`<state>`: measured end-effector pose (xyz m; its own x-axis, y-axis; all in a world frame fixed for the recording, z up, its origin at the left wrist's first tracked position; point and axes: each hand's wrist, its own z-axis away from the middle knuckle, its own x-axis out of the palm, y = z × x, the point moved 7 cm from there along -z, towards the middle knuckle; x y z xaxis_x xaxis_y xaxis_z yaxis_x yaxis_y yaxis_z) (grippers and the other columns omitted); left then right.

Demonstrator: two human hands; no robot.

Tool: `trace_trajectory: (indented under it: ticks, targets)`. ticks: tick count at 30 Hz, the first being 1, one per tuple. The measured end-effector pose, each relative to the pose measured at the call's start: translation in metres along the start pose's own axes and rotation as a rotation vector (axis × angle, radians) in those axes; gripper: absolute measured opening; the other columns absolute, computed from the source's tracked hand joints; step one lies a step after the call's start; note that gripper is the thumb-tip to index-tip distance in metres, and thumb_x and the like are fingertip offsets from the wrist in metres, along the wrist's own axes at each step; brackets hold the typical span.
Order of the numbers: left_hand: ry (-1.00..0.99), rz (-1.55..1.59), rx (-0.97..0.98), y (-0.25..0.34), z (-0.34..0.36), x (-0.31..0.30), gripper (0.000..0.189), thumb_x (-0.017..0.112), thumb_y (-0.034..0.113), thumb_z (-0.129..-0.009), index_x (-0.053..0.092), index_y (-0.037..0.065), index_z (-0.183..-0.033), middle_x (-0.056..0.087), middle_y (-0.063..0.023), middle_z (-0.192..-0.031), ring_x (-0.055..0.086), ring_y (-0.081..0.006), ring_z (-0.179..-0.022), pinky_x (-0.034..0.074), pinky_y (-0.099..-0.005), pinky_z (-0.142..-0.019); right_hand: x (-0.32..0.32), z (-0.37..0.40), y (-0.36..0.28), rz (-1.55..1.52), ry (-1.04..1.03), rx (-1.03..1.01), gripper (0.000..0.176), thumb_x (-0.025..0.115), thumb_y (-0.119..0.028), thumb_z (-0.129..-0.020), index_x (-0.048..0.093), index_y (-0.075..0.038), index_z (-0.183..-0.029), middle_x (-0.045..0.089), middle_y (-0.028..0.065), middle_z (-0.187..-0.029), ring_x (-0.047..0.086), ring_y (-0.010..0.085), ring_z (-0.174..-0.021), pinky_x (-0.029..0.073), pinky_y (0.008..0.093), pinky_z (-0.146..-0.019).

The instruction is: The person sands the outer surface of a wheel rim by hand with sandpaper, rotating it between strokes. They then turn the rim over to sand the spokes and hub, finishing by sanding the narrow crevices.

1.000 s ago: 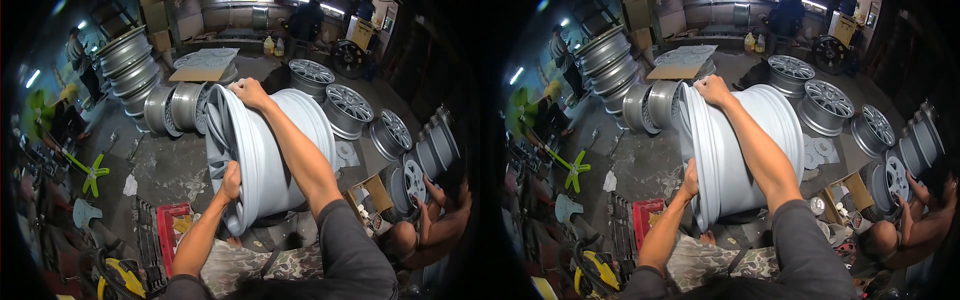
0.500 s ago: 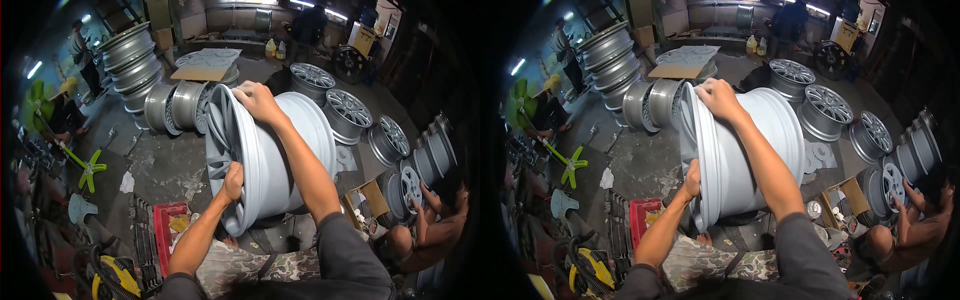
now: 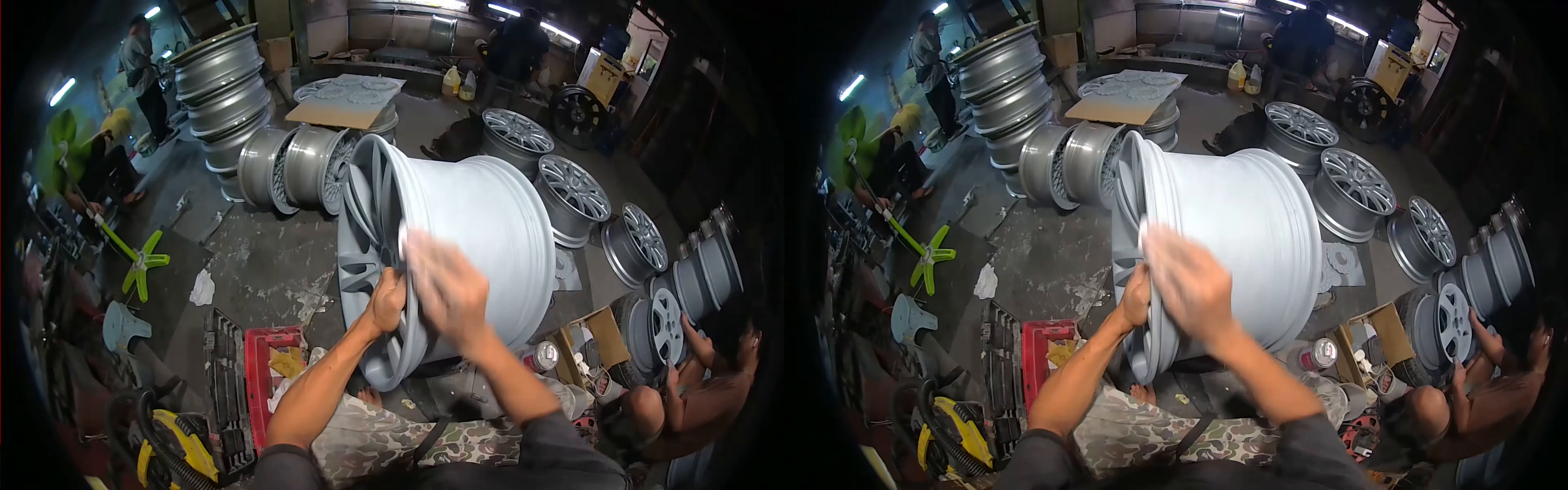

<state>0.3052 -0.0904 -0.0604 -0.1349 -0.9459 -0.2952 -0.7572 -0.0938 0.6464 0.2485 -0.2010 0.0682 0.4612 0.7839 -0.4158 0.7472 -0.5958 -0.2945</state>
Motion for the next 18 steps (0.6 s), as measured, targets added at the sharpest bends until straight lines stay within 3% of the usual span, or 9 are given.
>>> trace_trajectory:
  ticks: [1,3,5,6,8,9,12,15,18]
  targets:
    - [-0.079,-0.299,0.111,-0.011,0.009,0.002,0.020,0.062,0.005,-0.086,0.067,-0.006,-0.102,0.068,-0.0184,-0.094,0.064,-0.0360,-0.090,0.048,-0.0462,-0.081,0.007,-0.040,0.017,-0.028,0.016,0.026,0.020,0.069,-0.005,-0.093,0.076,0.004,-0.110,0.075,0.0206,-0.107,0.074,0.0324,-0.097,0.058,0.0371,-0.086]
    - [-0.114,-0.128,0.032,0.001,-0.005,-0.001,0.019,0.061,0.003,-0.086,0.066,-0.007,-0.101,0.068,-0.0172,-0.089,0.065,-0.0352,-0.083,0.049,-0.0455,-0.075,0.046,-0.111,0.078,-0.080,-0.114,0.080,0.022,0.069,-0.018,-0.096,0.076,0.002,-0.100,0.073,0.0212,-0.094,0.072,0.0342,-0.085,0.054,0.0394,-0.075]
    - [-0.159,0.043,-0.044,0.006,-0.014,0.001,0.018,0.060,0.002,-0.086,0.066,-0.008,-0.100,0.068,-0.0161,-0.083,0.066,-0.0344,-0.075,0.050,-0.0448,-0.069,0.101,-0.154,0.146,-0.069,-0.329,0.279,0.028,0.070,-0.027,-0.093,0.078,-0.001,-0.101,0.075,0.0214,-0.096,0.074,0.0350,-0.088,0.055,0.0375,-0.081]
    - [-0.129,0.012,0.054,0.015,-0.017,-0.001,0.017,0.059,0.001,-0.087,0.065,-0.009,-0.099,0.068,-0.0163,-0.081,0.065,-0.0333,-0.069,0.049,-0.0436,-0.065,0.122,-0.160,0.172,-0.091,-0.396,0.453,0.028,0.070,-0.027,-0.093,0.077,-0.002,-0.106,0.075,0.0213,-0.102,0.074,0.0344,-0.091,0.055,0.0362,-0.084]
    - [-0.102,-0.014,0.154,0.024,-0.017,-0.003,0.015,0.058,0.000,-0.087,0.065,-0.009,-0.097,0.067,-0.0166,-0.078,0.064,-0.0322,-0.064,0.049,-0.0423,-0.061,0.118,-0.155,0.162,-0.088,-0.322,0.407,0.028,0.070,-0.027,-0.093,0.078,-0.003,-0.103,0.075,0.0212,-0.101,0.074,0.0346,-0.091,0.055,0.0368,-0.083]
    - [-0.134,0.048,0.053,0.018,-0.014,-0.003,0.015,0.058,0.000,-0.088,0.065,-0.009,-0.097,0.068,-0.0166,-0.081,0.065,-0.0323,-0.067,0.050,-0.0423,-0.062,0.111,-0.147,0.154,-0.082,-0.257,0.361,0.028,0.070,-0.028,-0.093,0.078,-0.003,-0.101,0.075,0.0211,-0.100,0.074,0.0349,-0.091,0.054,0.0375,-0.082]
    - [-0.163,0.111,-0.039,-0.003,-0.007,0.001,0.015,0.058,0.000,-0.088,0.067,-0.008,-0.098,0.070,-0.0171,-0.085,0.067,-0.0325,-0.073,0.051,-0.0421,-0.066,0.022,-0.064,0.044,-0.067,-0.015,0.162,0.023,0.067,-0.015,-0.097,0.075,0.004,-0.107,0.075,0.0207,-0.099,0.073,0.0315,-0.087,0.055,0.0387,-0.077]
    - [-0.148,-0.019,0.047,0.002,-0.008,0.004,0.021,0.057,0.006,-0.092,0.069,-0.007,-0.102,0.071,-0.0191,-0.091,0.069,-0.0342,-0.082,0.052,-0.0408,-0.072,-0.007,0.076,-0.012,-0.111,0.080,0.165,0.021,0.068,0.004,-0.090,0.076,0.007,-0.109,0.072,0.0252,-0.120,0.070,0.0390,-0.116,0.054,0.0443,-0.104]
    - [-0.111,-0.104,0.060,0.014,-0.003,0.003,0.020,0.057,0.005,-0.092,0.068,-0.007,-0.102,0.070,-0.0196,-0.090,0.067,-0.0357,-0.077,0.052,-0.0413,-0.068,-0.010,0.105,-0.014,-0.040,0.069,0.189,0.021,0.071,0.004,-0.087,0.077,0.003,-0.106,0.072,0.0222,-0.120,0.068,0.0391,-0.119,0.054,0.0437,-0.104]
